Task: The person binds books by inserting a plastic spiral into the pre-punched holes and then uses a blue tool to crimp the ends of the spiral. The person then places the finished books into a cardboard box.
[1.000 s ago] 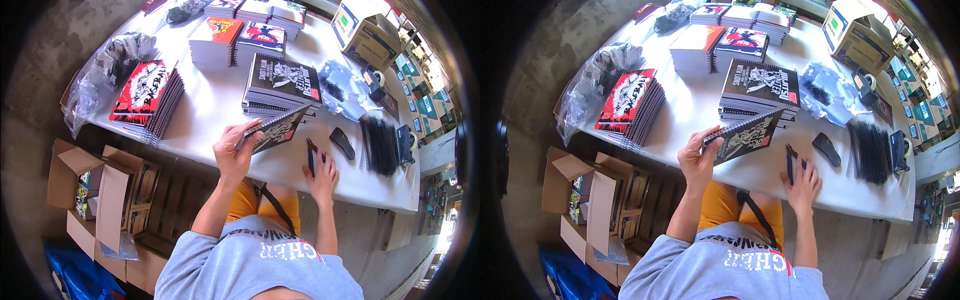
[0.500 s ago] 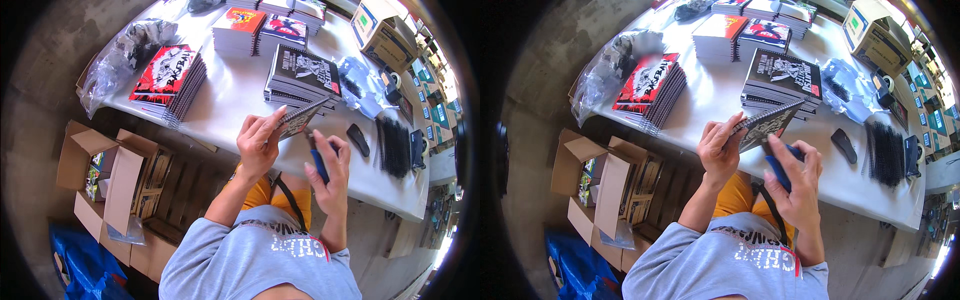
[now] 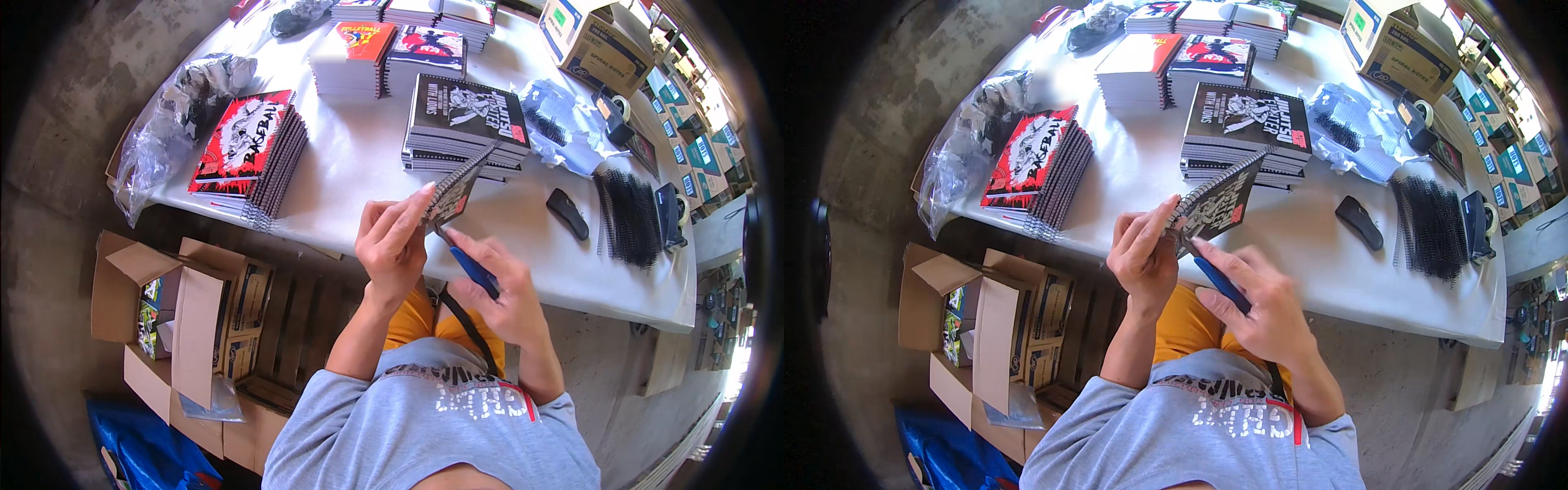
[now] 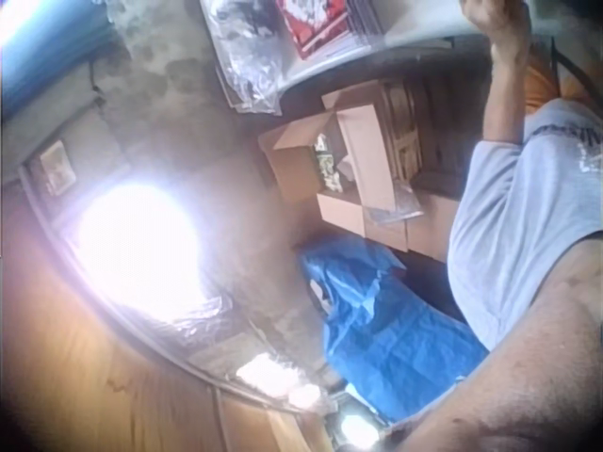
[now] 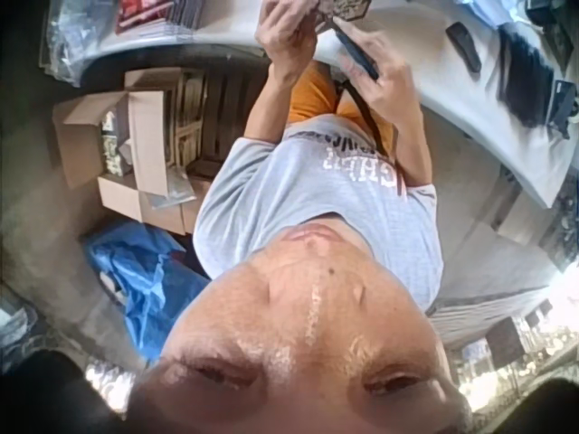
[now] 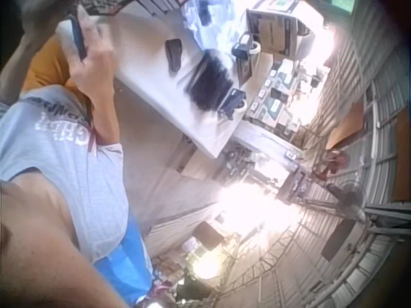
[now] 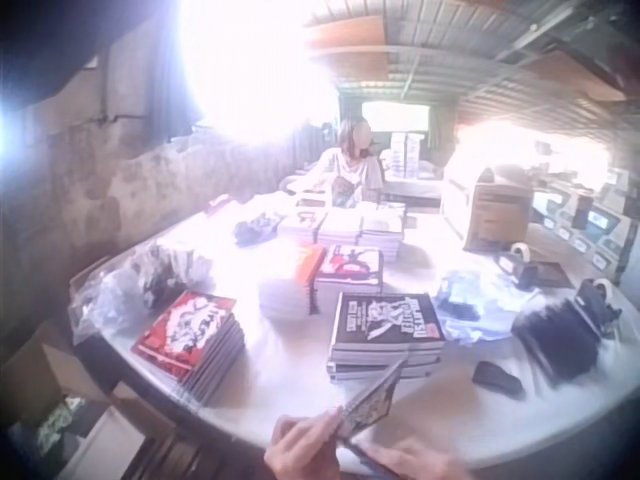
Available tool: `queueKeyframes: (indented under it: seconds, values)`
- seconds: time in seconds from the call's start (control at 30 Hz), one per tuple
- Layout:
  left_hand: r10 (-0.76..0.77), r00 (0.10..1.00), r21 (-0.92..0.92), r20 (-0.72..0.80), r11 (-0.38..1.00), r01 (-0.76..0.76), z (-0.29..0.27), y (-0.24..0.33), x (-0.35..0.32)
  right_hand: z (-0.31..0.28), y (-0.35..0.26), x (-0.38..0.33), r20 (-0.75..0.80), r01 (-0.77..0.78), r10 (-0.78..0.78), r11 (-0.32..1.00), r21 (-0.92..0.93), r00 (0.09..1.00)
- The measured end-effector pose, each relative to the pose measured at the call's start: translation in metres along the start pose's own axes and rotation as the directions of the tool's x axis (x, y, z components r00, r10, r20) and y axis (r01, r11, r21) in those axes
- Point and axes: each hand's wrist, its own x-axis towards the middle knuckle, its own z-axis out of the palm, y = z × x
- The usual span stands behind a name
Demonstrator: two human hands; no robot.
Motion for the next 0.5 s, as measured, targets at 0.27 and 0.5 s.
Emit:
queueKeyframes:
  seconds: [0.27, 0.5]
  values:
    - [-0.061, 0.992, 0.058, -0.11, 0.996, 0.067, -0.004, -0.013, -0.008, 0.027, 0.026, -0.018, 0.314, -0.408, 0.261, 0.613, 0.677, 0.913]
    - [-0.633, 0.757, -0.62, -0.162, 0.662, 0.421, -0.046, -0.031, 0.003, 0.018, 0.11, -0.052, -0.107, -0.492, 0.554, 0.613, -0.619, 0.825]
